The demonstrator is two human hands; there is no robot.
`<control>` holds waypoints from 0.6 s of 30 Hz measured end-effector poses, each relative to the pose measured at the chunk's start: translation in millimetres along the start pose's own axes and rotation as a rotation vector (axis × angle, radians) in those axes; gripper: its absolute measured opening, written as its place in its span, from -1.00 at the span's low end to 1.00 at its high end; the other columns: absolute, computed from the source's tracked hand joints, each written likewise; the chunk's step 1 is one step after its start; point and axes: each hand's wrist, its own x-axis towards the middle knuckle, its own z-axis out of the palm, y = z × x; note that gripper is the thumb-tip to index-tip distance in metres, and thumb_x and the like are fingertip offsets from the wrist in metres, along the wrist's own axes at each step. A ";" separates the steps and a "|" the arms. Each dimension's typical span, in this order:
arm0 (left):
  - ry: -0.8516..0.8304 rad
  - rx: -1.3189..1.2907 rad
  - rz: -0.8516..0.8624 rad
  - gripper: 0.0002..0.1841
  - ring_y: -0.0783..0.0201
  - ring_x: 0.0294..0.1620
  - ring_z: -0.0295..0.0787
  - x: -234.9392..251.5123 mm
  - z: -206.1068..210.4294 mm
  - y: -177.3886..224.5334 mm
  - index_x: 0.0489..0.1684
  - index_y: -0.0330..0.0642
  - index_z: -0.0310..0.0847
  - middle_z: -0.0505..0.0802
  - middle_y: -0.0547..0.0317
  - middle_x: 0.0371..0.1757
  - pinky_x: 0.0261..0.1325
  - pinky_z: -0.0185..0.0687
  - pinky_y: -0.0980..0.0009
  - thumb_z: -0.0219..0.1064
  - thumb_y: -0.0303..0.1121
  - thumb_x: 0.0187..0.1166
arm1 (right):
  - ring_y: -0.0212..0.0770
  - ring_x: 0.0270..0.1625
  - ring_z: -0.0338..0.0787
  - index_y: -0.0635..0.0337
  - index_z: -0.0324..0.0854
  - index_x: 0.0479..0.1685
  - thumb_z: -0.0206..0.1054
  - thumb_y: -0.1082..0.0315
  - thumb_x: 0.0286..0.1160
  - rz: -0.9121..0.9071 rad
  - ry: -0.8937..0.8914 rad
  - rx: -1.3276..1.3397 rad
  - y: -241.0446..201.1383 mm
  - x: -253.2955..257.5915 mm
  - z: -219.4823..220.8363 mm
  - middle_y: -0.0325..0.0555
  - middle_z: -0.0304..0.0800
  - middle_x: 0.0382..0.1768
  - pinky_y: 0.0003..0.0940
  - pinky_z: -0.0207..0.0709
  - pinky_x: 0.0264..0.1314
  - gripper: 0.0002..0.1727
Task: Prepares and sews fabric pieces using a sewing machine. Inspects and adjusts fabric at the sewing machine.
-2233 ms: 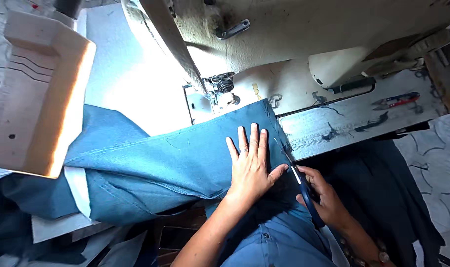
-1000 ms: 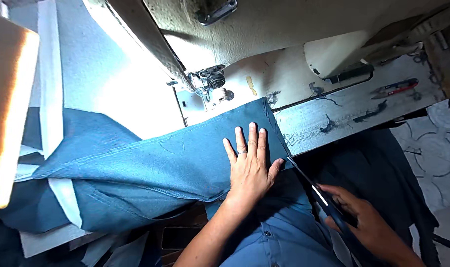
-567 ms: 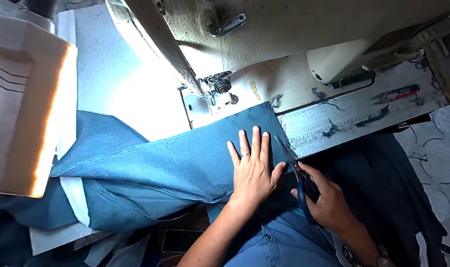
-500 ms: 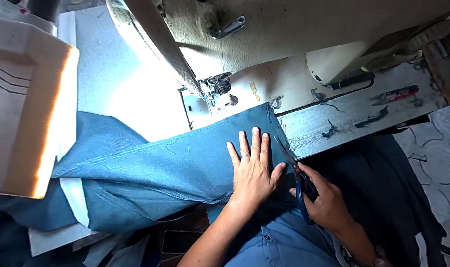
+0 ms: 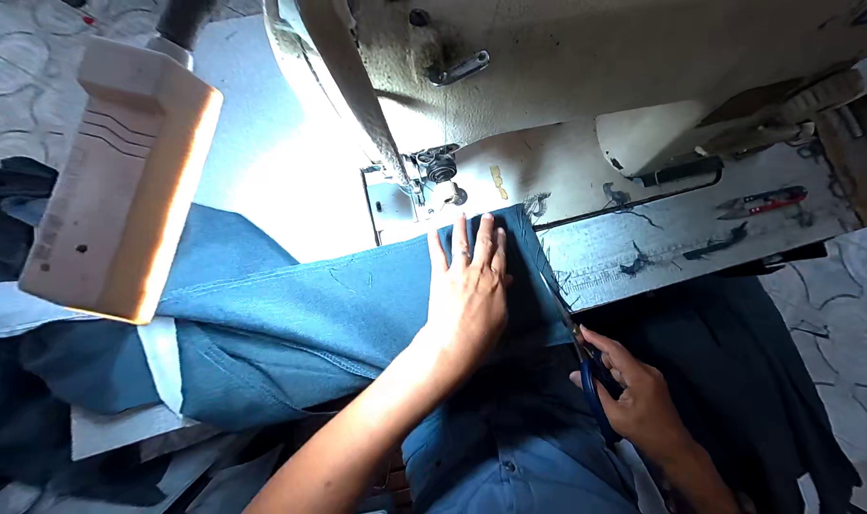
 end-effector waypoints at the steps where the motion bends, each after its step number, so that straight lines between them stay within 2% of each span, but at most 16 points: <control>1: 0.077 -0.005 0.044 -0.41 -0.38 0.86 -0.03 4.1 9.4 -9.0 0.75 -0.26 0.31 0.30 -0.15 0.83 0.68 -0.37 -0.55 0.03 -0.12 0.81 | -0.53 -0.29 0.68 0.43 0.60 0.40 0.46 0.20 0.35 0.027 -0.026 0.031 1.2 -0.2 -0.3 0.06 0.87 0.09 -0.71 0.53 -0.22 -0.37; 3: 0.147 -0.052 0.073 -0.32 -0.30 0.89 -0.09 9.3 30.4 -23.3 0.82 -0.15 0.23 0.25 -0.02 0.87 0.67 -0.43 -0.58 -0.13 0.07 0.81 | -0.49 -0.24 0.64 0.41 0.53 0.47 0.41 0.03 0.36 0.072 -0.087 0.037 1.3 -0.5 -0.4 0.06 0.82 0.11 -0.63 0.52 -0.22 -0.25; 5: 0.156 -0.088 0.050 -0.25 -0.27 0.92 -0.17 7.5 44.9 -28.7 0.87 -0.07 0.14 0.16 0.02 0.91 0.64 -0.47 -0.62 -0.24 0.18 0.79 | -0.49 -0.25 0.62 0.38 0.53 0.48 0.38 -0.05 0.38 0.078 -0.112 0.037 1.1 0.7 0.9 0.02 0.81 0.09 -0.62 0.51 -0.23 -0.22; 9: 0.185 -0.104 0.006 -0.25 -0.30 0.91 -0.19 -4.7 54.4 -20.4 0.86 -0.05 0.15 0.17 0.03 0.91 0.61 -0.46 -0.66 -0.25 0.19 0.77 | -0.54 -0.34 0.57 0.35 0.56 0.45 0.38 -0.07 0.38 0.084 -0.110 0.049 -3.4 5.0 4.5 -0.09 0.80 -0.10 -0.66 0.48 -0.32 -0.24; 12: 0.223 -0.108 -0.014 -0.26 -0.35 0.89 -0.13 -15.9 60.1 -12.2 0.84 -0.06 0.20 0.22 0.01 0.89 0.59 -0.42 -0.68 -0.25 0.18 0.78 | -0.55 -0.33 0.61 0.35 0.58 0.42 0.39 -0.06 0.38 0.081 -0.090 0.061 -5.9 6.4 8.7 -0.07 0.83 -0.09 -0.66 0.51 -0.31 -0.27; 16: 0.246 -0.121 -0.057 -0.13 -0.41 0.88 -0.13 -31.6 64.5 -4.0 0.83 -0.04 0.25 0.23 -0.02 0.88 0.56 -0.45 -0.72 -0.20 0.39 0.66 | -0.62 -0.29 0.59 0.39 0.51 0.47 0.37 -0.06 0.39 0.124 -0.149 0.152 -9.0 2.1 8.7 -0.17 0.77 -0.15 -0.72 0.50 -0.22 -0.22; 18: 0.249 -0.126 -0.072 -0.11 -0.42 0.87 -0.12 -35.9 65.3 -2.2 0.81 -0.02 0.27 0.24 -0.02 0.87 0.56 -0.46 -0.73 -0.18 0.43 0.63 | -0.61 -0.28 0.58 0.37 0.49 0.50 0.37 -0.08 0.39 0.143 -0.176 0.154 -10.9 -1.4 7.0 -0.19 0.76 -0.14 -0.70 0.50 -0.23 -0.20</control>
